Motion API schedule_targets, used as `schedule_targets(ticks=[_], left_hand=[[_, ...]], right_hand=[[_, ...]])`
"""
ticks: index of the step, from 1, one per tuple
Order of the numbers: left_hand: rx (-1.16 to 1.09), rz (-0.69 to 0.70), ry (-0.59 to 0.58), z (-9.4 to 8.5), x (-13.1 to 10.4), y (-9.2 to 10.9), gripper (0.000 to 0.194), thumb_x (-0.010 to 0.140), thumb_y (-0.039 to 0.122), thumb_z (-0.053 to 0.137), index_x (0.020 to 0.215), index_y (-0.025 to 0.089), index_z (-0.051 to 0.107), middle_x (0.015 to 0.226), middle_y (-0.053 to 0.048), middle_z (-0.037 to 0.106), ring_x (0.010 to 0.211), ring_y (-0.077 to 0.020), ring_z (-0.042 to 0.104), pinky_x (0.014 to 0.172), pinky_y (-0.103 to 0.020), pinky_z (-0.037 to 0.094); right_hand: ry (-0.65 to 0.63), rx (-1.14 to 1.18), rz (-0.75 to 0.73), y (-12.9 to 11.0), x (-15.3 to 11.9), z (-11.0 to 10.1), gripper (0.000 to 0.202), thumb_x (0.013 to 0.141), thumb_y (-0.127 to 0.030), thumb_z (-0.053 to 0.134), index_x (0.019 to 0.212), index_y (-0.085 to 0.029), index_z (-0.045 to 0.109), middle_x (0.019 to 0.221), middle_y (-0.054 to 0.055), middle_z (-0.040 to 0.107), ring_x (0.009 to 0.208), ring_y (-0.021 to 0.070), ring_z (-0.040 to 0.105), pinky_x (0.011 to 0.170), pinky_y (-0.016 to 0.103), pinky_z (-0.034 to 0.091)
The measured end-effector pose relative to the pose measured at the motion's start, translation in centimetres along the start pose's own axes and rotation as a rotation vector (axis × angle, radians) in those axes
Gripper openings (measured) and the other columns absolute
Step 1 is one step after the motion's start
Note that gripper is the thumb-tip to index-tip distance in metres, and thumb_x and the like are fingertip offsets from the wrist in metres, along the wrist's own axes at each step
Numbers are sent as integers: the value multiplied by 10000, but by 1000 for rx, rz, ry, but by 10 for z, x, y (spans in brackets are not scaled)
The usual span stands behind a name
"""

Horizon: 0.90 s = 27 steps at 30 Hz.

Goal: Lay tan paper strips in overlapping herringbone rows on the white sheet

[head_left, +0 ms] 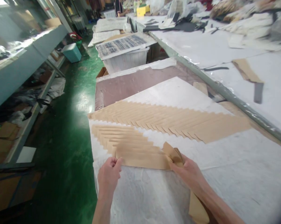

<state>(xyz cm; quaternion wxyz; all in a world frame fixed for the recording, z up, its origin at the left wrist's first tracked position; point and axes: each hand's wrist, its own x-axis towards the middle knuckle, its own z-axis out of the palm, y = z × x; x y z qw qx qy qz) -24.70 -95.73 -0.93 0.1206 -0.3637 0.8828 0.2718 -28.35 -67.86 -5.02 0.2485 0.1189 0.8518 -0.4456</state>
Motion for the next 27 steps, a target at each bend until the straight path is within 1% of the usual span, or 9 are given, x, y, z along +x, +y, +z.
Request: schedule_targets(ticks=[3,7,11,17,21,24,27], left_hand=[[33,-11,-13,-1,0,0,350,796,557,479,723,231,584,556,47,644,478,-152,586,553,-267,369],[63,-20,-13,-1,-1,1,354,796,567,473,733,237,582,543,47,638,497,-165,590,570,-276,370],[93,-10,-10,-1,-2,2,337,802,558,468,741,244,572,567,52,646,512,-164,598,584,-277,370],[106,-28,-18,-3,-2,8,331,798,553,469,729,246,572,537,51,632,513,-171,596,579,-277,364],[108,-33,-15,-4,-4,10,325,796,539,475,728,238,576,541,41,639,526,-181,604,584,-279,364],[109,-19,-13,-3,-4,7,335,803,550,469,740,239,575,563,37,647,530,-188,606,588,-282,359],[140,18,-11,-2,-4,5,344,820,561,448,753,245,563,590,31,651,549,-194,608,599,-285,355]], right_hand=[[-13,10,27,2,0,1,278,787,-443,541,926,-221,634,722,12,695,653,184,628,551,248,410],[21,-47,39,2,1,2,293,787,-459,546,961,-241,634,750,7,697,673,185,627,563,250,398],[30,-115,22,-1,1,2,238,784,-394,543,945,-245,635,764,7,695,694,186,624,590,258,396],[-29,-7,36,-2,-1,0,244,765,-349,549,969,-238,625,778,3,702,682,174,629,567,240,389],[-9,-149,21,-6,-1,-1,212,781,-349,533,929,-221,614,777,33,695,698,184,622,564,245,357],[-18,-262,6,-13,-2,-2,192,803,-361,509,893,-209,586,775,51,682,690,189,614,556,249,326],[-38,-376,10,-21,-2,-3,140,800,-302,487,861,-195,554,761,66,668,676,192,608,549,256,298]])
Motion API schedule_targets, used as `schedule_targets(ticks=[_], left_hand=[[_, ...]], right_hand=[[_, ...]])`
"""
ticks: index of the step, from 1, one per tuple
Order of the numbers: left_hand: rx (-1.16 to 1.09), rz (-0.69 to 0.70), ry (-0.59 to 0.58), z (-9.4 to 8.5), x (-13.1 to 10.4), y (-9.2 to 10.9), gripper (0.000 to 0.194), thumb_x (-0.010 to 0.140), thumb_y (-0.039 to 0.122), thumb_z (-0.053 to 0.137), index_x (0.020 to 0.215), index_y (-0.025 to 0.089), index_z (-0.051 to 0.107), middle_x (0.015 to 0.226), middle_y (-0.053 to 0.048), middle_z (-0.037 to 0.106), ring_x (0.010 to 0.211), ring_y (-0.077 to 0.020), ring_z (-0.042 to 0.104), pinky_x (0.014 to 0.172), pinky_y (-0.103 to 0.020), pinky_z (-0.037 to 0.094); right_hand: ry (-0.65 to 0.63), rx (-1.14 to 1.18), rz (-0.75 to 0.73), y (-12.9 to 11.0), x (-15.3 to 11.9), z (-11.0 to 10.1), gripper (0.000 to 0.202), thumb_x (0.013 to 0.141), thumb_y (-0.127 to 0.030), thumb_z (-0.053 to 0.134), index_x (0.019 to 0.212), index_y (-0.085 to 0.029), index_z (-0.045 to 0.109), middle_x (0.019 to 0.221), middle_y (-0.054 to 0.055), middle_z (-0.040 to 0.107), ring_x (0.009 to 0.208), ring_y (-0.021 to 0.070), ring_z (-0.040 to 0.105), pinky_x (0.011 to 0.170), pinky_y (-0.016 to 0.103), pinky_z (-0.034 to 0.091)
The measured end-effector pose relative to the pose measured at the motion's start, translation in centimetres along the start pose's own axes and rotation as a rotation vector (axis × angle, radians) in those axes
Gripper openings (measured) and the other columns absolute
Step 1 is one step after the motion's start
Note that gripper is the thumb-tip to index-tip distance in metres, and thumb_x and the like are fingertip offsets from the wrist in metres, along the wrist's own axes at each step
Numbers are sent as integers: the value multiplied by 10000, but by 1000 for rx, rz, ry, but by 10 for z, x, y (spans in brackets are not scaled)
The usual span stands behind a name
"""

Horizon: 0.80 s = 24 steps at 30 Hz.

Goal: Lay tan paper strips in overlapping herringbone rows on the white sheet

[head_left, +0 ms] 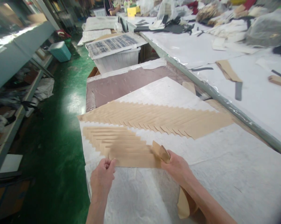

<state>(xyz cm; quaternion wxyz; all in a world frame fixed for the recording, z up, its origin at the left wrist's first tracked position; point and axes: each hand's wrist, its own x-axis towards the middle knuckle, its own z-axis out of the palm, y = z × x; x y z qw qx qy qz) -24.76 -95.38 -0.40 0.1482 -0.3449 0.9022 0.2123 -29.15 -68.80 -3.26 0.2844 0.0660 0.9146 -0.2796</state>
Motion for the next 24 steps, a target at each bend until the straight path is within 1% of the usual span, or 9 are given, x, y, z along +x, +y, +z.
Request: schedule_targets(ticks=[5,9,12,14,15,17,20,22,24], left_hand=[[268,51,96,4,-8,6,322,872,534,380,831,249,523,716,-36,682,687,-252,639,572,-286,316],[448,24,166,7,-17,14,362,894,535,336,1015,225,477,666,-69,669,656,-287,644,539,-292,293],[515,47,198,7,-21,18,364,911,501,313,1089,225,469,709,-74,677,624,-275,637,519,-287,295],[455,94,248,7,-26,24,328,903,441,367,1144,240,462,868,-75,688,633,-242,626,522,-280,314],[351,130,252,6,-30,28,330,882,426,418,1153,243,465,942,-71,678,647,-219,618,533,-277,334],[-17,198,132,9,-41,38,375,821,456,523,1117,228,499,952,-51,652,639,-167,582,551,-261,371],[-632,203,-292,18,-65,54,486,770,587,533,1058,196,550,714,-1,582,491,-98,442,466,-221,332],[-810,169,-489,24,-79,62,507,757,610,537,1022,179,578,626,22,528,433,-72,346,413,-208,259],[-821,160,-516,29,-86,65,431,743,567,598,893,163,600,599,29,500,441,-59,321,413,-202,238]], right_hand=[[12,-206,17,-4,0,-7,149,777,-297,498,880,-192,520,771,88,664,697,226,623,525,271,247],[41,-200,53,12,-6,-19,221,781,-388,529,887,-193,523,779,92,659,712,239,618,535,274,260],[-23,131,50,25,-20,-33,268,802,-465,536,844,-201,521,684,34,611,630,178,565,541,256,306],[-169,446,38,28,-34,-40,346,836,-534,495,752,-198,497,555,-22,515,510,117,471,502,230,306],[-255,580,46,27,-42,-42,390,848,-559,474,707,-196,479,513,-40,469,465,96,420,474,219,293],[-390,754,70,20,-54,-42,420,848,-565,486,664,-189,460,489,-56,437,427,69,365,439,198,276],[-504,828,55,6,-65,-34,381,830,-515,549,667,-179,477,522,-55,468,424,54,374,424,178,283],[-548,827,-5,-2,-67,-28,368,836,-494,549,665,-173,488,538,-52,476,432,53,386,433,174,294],[-591,822,-66,-4,-67,-23,350,847,-473,536,675,-170,506,541,-45,485,446,61,410,450,178,311]])
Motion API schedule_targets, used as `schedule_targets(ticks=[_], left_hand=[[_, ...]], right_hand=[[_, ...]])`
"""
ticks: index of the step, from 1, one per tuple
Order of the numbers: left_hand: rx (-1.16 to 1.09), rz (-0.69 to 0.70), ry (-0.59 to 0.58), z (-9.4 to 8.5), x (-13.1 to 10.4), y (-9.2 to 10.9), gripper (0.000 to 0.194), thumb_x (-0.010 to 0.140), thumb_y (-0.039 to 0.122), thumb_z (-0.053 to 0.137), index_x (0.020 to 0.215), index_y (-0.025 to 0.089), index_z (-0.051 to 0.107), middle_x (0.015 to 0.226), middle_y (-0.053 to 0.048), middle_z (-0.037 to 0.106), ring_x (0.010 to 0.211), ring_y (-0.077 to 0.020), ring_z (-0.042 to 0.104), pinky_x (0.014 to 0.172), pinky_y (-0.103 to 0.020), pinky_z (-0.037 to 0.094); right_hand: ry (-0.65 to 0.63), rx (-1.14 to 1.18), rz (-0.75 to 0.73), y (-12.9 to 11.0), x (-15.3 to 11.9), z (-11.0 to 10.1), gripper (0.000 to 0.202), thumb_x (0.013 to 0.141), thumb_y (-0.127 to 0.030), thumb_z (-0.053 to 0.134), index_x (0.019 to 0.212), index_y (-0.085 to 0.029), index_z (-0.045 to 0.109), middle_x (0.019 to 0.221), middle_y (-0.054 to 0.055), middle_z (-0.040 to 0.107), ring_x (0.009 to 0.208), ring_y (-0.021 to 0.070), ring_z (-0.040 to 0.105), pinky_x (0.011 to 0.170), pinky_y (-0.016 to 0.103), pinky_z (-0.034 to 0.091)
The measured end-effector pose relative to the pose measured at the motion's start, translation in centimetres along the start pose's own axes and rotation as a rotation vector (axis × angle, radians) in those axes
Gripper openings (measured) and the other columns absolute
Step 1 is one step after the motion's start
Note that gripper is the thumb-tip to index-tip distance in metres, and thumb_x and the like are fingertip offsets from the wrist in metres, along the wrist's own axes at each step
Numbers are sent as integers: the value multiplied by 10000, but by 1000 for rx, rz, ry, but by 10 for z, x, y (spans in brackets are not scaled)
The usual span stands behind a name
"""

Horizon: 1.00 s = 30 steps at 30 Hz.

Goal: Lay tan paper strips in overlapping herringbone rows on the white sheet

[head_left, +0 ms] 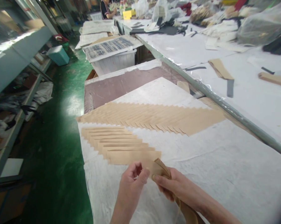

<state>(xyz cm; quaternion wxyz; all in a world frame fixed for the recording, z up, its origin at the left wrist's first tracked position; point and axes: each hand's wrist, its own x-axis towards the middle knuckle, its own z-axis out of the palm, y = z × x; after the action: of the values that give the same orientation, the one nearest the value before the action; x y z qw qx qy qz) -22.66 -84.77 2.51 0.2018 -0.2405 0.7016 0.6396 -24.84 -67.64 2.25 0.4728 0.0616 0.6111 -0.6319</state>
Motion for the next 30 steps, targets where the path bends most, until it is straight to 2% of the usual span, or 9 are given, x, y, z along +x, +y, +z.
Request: schedule_targets(ticks=[2,5,11,14,18,22,25,30], left_hand=[[43,11,66,-1,-1,-3,363,757,521,619,770,160,584,577,35,469,467,-61,326,431,-199,250],[59,6,206,-18,-1,-11,349,790,511,588,733,168,558,549,49,430,482,-66,327,451,-194,260],[135,-34,381,-60,4,-32,354,814,517,550,702,182,541,498,63,445,464,-72,355,475,-187,285],[260,-32,445,-72,12,-34,349,831,510,518,685,194,537,474,60,474,450,-89,404,490,-201,311],[535,-46,521,-78,24,-35,322,863,502,447,770,219,569,554,42,583,474,-120,521,543,-231,352],[742,-81,574,-79,33,-38,358,874,511,387,791,218,575,638,0,637,504,-147,560,556,-255,346],[744,-99,577,-81,36,-37,363,862,509,397,747,213,571,611,-4,639,504,-157,568,551,-262,342],[668,-118,527,-83,38,-32,355,849,514,425,702,215,547,535,32,611,436,-142,552,528,-263,336]], right_hand=[[-55,-17,-11,4,0,-2,322,855,-448,522,701,-165,538,550,-28,514,479,81,459,485,187,348],[-79,-75,25,11,-3,-17,305,845,-441,521,731,-164,578,583,7,580,524,112,511,520,209,384],[9,-149,58,21,-2,-51,297,810,-482,554,740,-196,591,685,16,628,586,142,546,534,234,417],[136,-126,81,25,8,-56,301,768,-494,587,773,-194,611,724,45,667,620,184,591,538,267,441],[320,-235,25,28,25,-53,270,728,-464,627,810,-207,642,738,47,692,667,226,617,602,310,458],[503,-454,-6,31,40,-51,288,744,-483,600,881,-231,623,721,11,681,699,235,620,653,322,451],[535,-525,-4,34,48,-51,303,767,-513,551,871,-232,599,700,8,669,692,238,619,638,326,445],[599,-571,-29,36,53,-53,281,751,-480,572,893,-239,604,802,26,700,785,259,639,702,333,446]])
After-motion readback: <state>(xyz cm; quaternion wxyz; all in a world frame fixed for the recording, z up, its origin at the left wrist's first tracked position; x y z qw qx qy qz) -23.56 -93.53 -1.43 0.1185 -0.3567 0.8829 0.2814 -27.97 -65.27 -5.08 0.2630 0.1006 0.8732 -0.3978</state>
